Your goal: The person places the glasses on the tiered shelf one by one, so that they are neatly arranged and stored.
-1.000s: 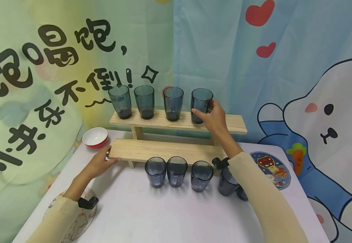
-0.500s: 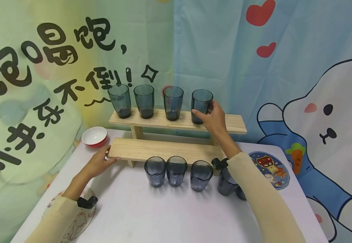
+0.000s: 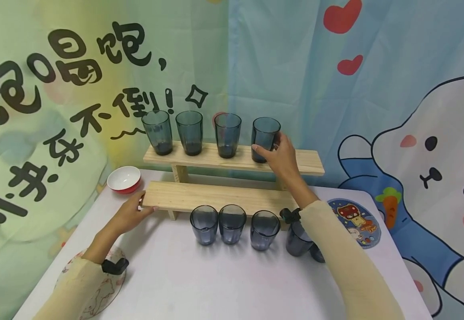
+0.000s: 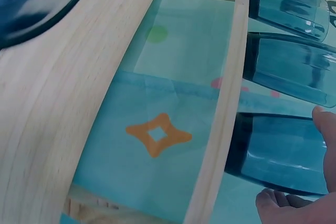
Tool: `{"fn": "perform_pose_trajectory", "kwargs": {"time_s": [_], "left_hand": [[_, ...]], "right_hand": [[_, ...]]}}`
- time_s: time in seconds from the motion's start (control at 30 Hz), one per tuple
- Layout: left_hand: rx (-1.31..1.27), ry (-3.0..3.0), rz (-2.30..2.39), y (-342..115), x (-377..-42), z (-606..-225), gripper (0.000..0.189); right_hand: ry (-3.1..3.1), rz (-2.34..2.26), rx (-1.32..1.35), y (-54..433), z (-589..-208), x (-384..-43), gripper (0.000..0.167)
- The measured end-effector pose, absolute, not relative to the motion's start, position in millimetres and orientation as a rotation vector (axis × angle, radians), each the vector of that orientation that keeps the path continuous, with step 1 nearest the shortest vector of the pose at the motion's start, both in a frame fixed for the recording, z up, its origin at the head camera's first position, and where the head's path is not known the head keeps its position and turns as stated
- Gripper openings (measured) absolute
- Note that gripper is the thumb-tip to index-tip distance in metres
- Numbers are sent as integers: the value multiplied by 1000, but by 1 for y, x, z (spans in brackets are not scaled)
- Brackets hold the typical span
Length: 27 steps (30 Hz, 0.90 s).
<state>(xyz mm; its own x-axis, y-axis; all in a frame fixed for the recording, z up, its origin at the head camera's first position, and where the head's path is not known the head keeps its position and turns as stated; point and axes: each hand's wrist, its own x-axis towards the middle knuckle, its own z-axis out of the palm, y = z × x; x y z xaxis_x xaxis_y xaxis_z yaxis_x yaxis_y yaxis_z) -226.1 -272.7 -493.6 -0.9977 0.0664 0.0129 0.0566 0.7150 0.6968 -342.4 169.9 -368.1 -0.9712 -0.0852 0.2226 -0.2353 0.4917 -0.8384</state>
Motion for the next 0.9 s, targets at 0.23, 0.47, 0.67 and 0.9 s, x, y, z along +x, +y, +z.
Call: {"fn": "perform_pose_trajectory", "kwargs": {"time_s": [0.23, 0.47, 0.67, 0.9], "left_hand": [[114, 2903, 1168, -272, -226, -492, 73], [115, 2889, 1190, -272, -226, -493, 74], [108, 2879, 1192, -272, -225, -492, 75], [111, 2869, 1196, -271, -226, -493, 76]], "right_hand": [[-2627, 1407, 309, 189, -355, -331, 100], [-2670, 1327, 261, 227, -336, -305, 102], [-2713, 1267, 209, 262, -343, -274, 98], [-2739, 1210, 140, 295, -375, -232, 91]]}}
